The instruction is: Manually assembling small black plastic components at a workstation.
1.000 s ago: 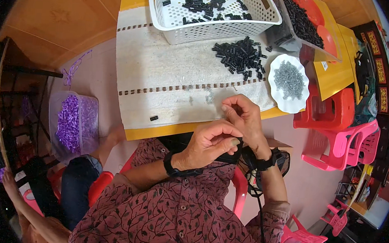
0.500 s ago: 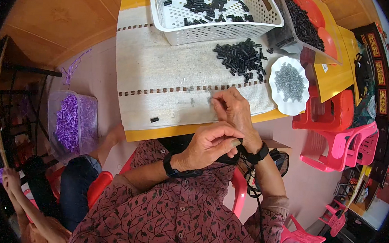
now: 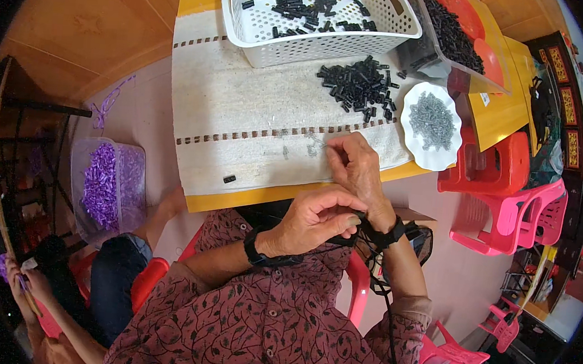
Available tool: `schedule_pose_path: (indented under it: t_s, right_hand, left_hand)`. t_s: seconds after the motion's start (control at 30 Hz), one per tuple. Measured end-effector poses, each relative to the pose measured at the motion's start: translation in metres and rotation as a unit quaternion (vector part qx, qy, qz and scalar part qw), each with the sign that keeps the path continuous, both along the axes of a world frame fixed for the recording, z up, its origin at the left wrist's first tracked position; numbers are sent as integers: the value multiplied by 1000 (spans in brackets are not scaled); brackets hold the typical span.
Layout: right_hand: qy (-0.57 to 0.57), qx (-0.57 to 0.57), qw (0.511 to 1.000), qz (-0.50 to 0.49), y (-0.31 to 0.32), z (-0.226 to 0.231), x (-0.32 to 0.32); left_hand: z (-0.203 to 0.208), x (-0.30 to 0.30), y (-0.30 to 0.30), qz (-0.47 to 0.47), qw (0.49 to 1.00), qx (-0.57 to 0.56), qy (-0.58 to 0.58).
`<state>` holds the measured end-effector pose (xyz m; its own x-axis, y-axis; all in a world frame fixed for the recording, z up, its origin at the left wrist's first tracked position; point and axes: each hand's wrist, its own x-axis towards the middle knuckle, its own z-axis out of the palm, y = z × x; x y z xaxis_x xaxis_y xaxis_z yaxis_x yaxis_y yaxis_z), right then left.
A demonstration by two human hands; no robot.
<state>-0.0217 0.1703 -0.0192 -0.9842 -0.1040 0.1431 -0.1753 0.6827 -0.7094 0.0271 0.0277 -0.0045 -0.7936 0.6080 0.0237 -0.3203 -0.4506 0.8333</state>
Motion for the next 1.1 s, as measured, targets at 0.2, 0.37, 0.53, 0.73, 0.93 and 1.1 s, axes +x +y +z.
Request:
schedule_pose_path:
  t_s: [0.2,0.37,0.53,0.73,0.93,1.1]
  right_hand:
    - [-2,0,1000,15,1,-7,-2]
    - [19,31,999,20,1,-11,-3]
    - [-15,-3,1000,-21,4,-1,6]
    - [-36,-22,997,-60,5,0,12]
    - [-2,-17,997,-74,11,-7,14]
    - [10,-10,999,-53,9,-3,16]
  left_hand:
    - [-4,0,2,-5,1000,22,-4]
    - [0,-9,-6,-19,992,36,-116]
    - [2,-21,-14,-3,967,114,-226]
    - [-3,-28,-18,25,960,153,-233]
    - [9,-6,-8,-84,967,105,-215]
    - [9,-1,-3,-125,968,93,-195]
